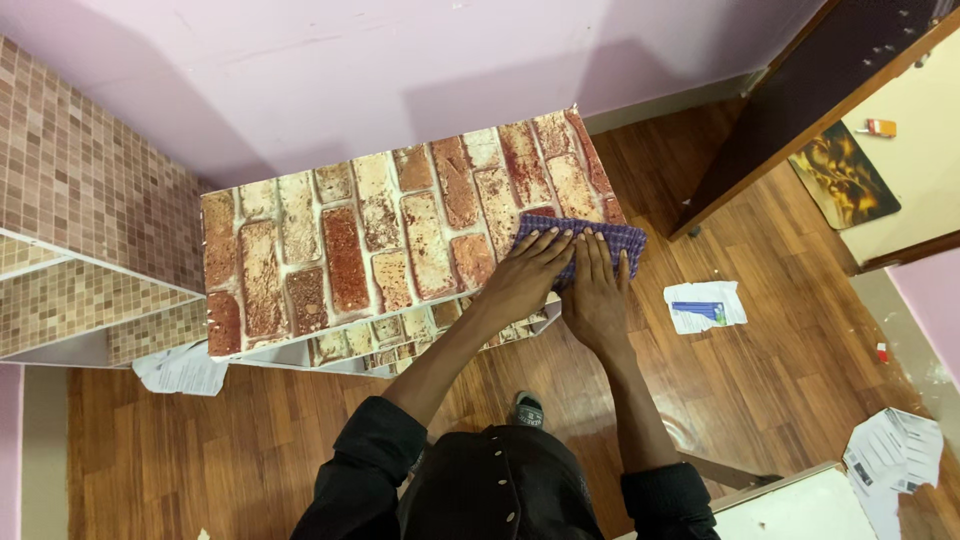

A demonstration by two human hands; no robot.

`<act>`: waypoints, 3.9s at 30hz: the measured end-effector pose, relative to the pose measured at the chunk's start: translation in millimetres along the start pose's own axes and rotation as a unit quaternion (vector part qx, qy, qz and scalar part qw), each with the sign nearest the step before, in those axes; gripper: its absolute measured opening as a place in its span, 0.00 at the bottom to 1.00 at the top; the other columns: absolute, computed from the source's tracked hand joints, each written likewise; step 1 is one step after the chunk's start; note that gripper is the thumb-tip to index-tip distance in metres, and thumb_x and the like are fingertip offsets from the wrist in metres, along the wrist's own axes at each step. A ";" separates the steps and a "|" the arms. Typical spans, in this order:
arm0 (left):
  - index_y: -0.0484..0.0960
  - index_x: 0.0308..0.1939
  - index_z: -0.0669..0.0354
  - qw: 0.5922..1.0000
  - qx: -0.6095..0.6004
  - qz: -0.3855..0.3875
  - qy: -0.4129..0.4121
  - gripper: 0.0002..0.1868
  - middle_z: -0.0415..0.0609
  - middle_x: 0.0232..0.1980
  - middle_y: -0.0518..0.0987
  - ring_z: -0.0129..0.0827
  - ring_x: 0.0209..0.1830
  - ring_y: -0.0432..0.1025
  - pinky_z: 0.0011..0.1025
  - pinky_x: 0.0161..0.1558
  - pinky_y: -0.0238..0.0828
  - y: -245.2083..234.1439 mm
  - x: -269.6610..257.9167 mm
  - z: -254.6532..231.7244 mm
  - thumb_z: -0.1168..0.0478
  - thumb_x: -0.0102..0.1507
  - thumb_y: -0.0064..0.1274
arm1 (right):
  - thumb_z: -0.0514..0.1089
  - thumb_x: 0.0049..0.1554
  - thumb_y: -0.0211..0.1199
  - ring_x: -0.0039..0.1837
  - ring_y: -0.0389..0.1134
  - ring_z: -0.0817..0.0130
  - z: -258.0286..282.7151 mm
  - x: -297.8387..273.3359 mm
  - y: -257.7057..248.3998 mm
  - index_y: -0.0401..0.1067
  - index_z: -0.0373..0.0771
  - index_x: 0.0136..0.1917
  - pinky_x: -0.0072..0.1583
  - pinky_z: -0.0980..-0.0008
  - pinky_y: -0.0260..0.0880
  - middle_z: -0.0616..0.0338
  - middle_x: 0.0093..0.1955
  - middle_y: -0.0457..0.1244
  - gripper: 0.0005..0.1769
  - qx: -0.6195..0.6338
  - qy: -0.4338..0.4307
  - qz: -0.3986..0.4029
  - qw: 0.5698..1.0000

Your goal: The person wipes the top and interior surfaces of a brick-patterned shelving unit with a cloth, then folds the cloth.

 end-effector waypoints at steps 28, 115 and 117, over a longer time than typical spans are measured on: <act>0.74 0.70 0.57 0.940 0.073 -0.135 -0.304 0.35 0.47 0.77 0.69 0.36 0.80 0.58 0.40 0.81 0.47 -111.0 -372.1 149.7 0.79 0.57 0.44 | 0.29 0.53 0.50 0.85 0.38 0.52 366.8 -8.8 130.8 0.45 0.30 0.81 0.78 0.39 0.25 0.43 0.85 0.41 0.43 -0.050 -0.295 0.167 0.939; 0.50 0.80 0.52 0.968 0.034 -0.009 -0.248 0.34 0.43 0.84 0.48 0.33 0.84 0.41 0.38 0.81 0.30 14.4 155.0 141.0 0.45 0.72 0.21 | 0.53 0.58 0.40 0.87 0.31 0.62 -80.2 237.5 75.0 0.37 0.42 0.84 0.81 0.50 0.35 0.58 0.88 0.33 0.44 0.018 0.068 0.234 0.970; 0.50 0.80 0.52 0.969 0.011 -0.005 -0.246 0.33 0.43 0.84 0.48 0.34 0.84 0.40 0.38 0.80 0.29 17.2 155.4 143.0 0.45 0.73 0.20 | 0.52 0.58 0.41 0.87 0.31 0.64 -79.1 235.6 70.5 0.37 0.44 0.85 0.81 0.49 0.35 0.61 0.88 0.34 0.44 0.005 0.088 0.241 0.966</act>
Point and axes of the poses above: each hand's wrist, its own x-axis towards the middle knuckle, its own y-axis out of the palm, z = x × y, the point moved 7 cm from there along x, towards the middle knuckle
